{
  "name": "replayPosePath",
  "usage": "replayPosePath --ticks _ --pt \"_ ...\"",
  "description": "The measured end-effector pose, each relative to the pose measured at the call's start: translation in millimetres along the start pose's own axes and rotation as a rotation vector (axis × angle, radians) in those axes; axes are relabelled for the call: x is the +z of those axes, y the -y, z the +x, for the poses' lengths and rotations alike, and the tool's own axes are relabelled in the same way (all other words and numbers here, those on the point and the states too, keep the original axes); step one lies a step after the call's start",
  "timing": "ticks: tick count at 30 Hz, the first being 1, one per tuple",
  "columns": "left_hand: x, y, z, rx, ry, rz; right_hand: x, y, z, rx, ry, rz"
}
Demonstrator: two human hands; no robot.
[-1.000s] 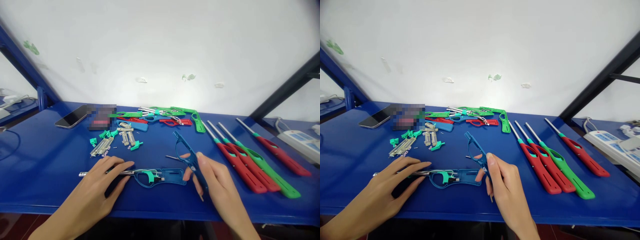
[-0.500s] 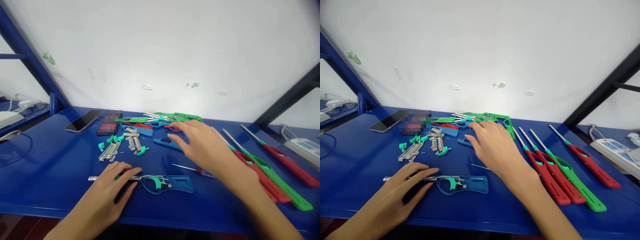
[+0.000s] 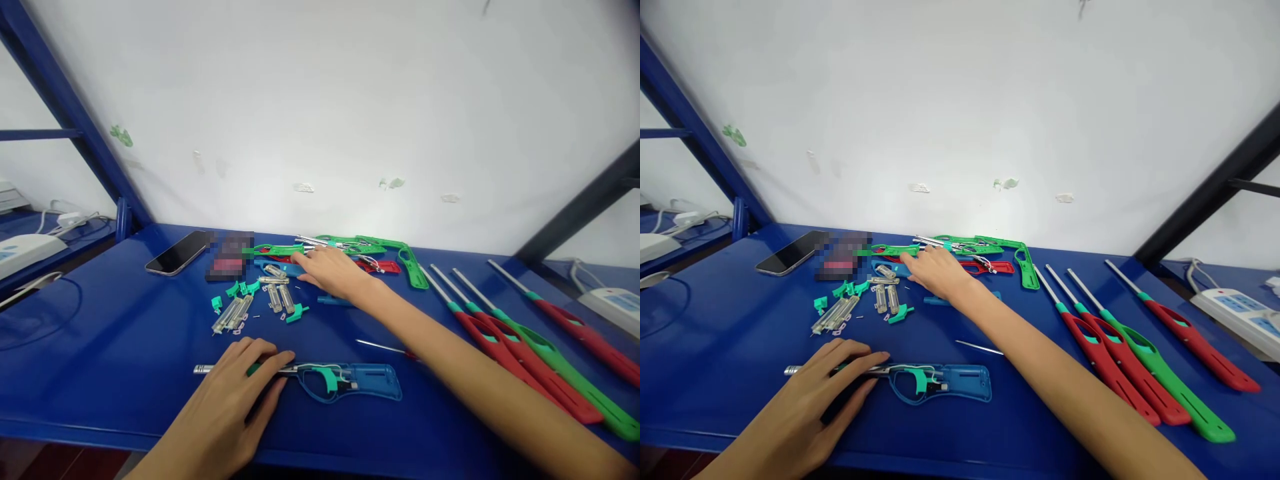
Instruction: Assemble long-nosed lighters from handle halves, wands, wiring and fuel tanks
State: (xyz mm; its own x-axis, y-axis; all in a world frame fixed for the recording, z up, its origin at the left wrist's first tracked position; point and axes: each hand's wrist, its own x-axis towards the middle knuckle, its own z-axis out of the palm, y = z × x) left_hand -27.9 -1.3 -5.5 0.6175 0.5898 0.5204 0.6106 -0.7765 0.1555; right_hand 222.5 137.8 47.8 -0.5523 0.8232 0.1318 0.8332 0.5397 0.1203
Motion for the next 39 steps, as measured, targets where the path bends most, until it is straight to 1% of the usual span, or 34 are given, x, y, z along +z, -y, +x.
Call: replayPosePath --ticks 5,8,11,13,15,18,21,24,27,30,32,33,34,36,38,39 --pt "0.3 0 3 0.006 -0.016 -0.004 -8 -9 -13 -0.011 -0.009 0.083" --pt "0.9 -1 3 0.007 -0.023 -0.005 -14 -16 -28 0.028 -0.045 0.195" --pt "2.0 0 2 -0.006 -0.031 -0.004 -20 -19 -45 0.108 -0.108 0.376" --pt "2.5 0 1 -0.010 -0.034 0.000 -24 -19 -57 0.160 -0.157 0.538" --pt "2.7 0 0 -0.013 -0.023 -0.001 -27 -16 -69 0.187 -0.177 0.727" --pt "3.0 0 0 -0.023 -0.018 -0.011 -34 -11 -86 0.190 -0.147 1.000" --pt "3.7 0 0 -0.021 -0.036 -0.009 -38 -8 -103 0.210 -0.115 1.187" --pt "3.8 0 0 -0.011 -0.044 -0.002 -34 -8 -115 0.231 -0.082 1.292" --pt "2.9 -1 1 -0.010 -0.027 -0.009 -29 -10 -120 0.242 -0.060 1.335" --pt "1.3 -2 3 -0.026 -0.015 -0.016 -34 -7 -124 0.271 -0.042 1.328" --pt "-0.4 -3 3 -0.049 -0.013 -0.027 -42 -1 -133 0.291 -0.023 1.258" --pt "-1.4 -3 3 -0.067 -0.008 -0.033 -46 3 -139 0.306 -0.017 1.186" --pt "-2.5 -3 4 -0.087 0.000 -0.037 -49 8 -147 0.271 -0.048 0.987" --pt "-4.7 -3 3 -0.126 0.001 -0.040 -49 18 -168 0.140 -0.119 0.609" --pt "-6.7 -4 3 -0.151 -0.012 -0.046 -41 27 -190 -0.009 -0.176 0.337" --pt "-7.5 -4 3 -0.159 -0.020 -0.053 -35 32 -201 -0.051 -0.217 0.236"
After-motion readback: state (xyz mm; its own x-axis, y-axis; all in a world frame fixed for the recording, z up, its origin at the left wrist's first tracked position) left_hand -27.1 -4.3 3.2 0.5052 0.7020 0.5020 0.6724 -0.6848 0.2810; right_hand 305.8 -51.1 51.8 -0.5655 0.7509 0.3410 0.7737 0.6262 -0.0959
